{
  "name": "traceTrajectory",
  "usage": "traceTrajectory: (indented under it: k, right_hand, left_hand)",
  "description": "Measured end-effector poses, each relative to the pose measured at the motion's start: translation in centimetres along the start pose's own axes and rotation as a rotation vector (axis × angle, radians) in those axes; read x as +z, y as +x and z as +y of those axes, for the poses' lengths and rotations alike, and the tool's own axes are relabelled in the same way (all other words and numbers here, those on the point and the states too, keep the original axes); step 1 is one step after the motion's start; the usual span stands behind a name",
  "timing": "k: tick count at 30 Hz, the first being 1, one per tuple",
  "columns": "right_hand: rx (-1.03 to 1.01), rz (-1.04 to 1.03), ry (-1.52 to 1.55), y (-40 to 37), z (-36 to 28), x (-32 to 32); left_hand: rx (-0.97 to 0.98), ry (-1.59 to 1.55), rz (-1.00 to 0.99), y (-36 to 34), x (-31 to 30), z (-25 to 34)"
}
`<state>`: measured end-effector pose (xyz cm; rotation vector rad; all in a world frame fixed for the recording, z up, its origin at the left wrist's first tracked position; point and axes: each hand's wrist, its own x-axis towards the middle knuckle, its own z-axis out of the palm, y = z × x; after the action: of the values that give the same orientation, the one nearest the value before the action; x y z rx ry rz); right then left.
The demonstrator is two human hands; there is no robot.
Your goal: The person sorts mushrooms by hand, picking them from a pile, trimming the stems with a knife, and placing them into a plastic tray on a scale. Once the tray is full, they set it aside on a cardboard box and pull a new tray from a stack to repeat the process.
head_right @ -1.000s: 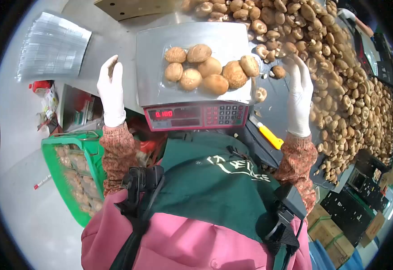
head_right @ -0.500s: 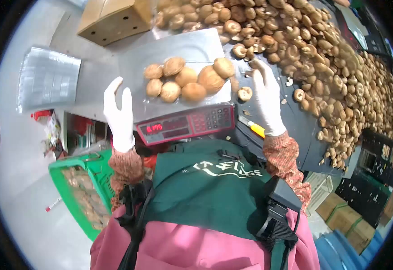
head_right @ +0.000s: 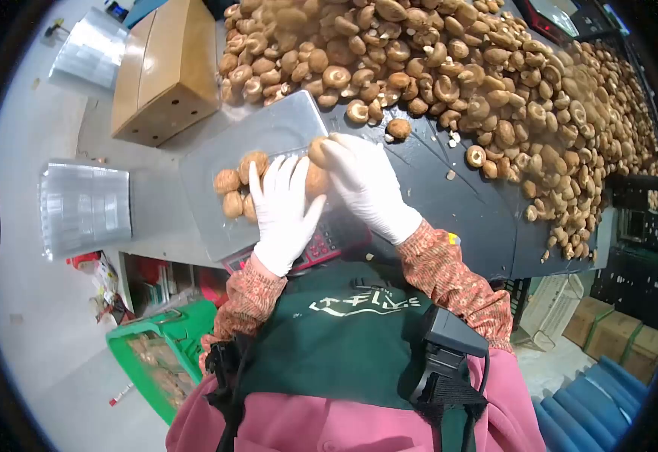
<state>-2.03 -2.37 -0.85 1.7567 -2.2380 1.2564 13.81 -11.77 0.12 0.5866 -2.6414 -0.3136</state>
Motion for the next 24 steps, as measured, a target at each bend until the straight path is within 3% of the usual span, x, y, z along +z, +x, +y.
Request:
traceTrajectory:
  k: [8, 19, 20, 24]
  right_hand:
    - [0.149, 0.045, 0.198, 0.6, 0.2, 0.6]
    - [-0.060, -0.130, 0.026, 0.8, 0.5, -1.6]
    - [-0.057, -0.101, -0.074, 0.3, 0.0, -2.1]
    - [0.131, 0.147, 0.032, -2.1, 1.8, -2.7]
  left_hand:
    - [0.021, -0.254, 0.011, -0.2, -0.2, -0.5]
    - [0.085, -0.269, 0.083, -0.5, -0.7, -0.8]
    - [0.089, -0.245, 0.112, -0.6, -0.7, -0.8]
    - [0.075, -0.153, 0.166, -1.0, -1.5, -1.8]
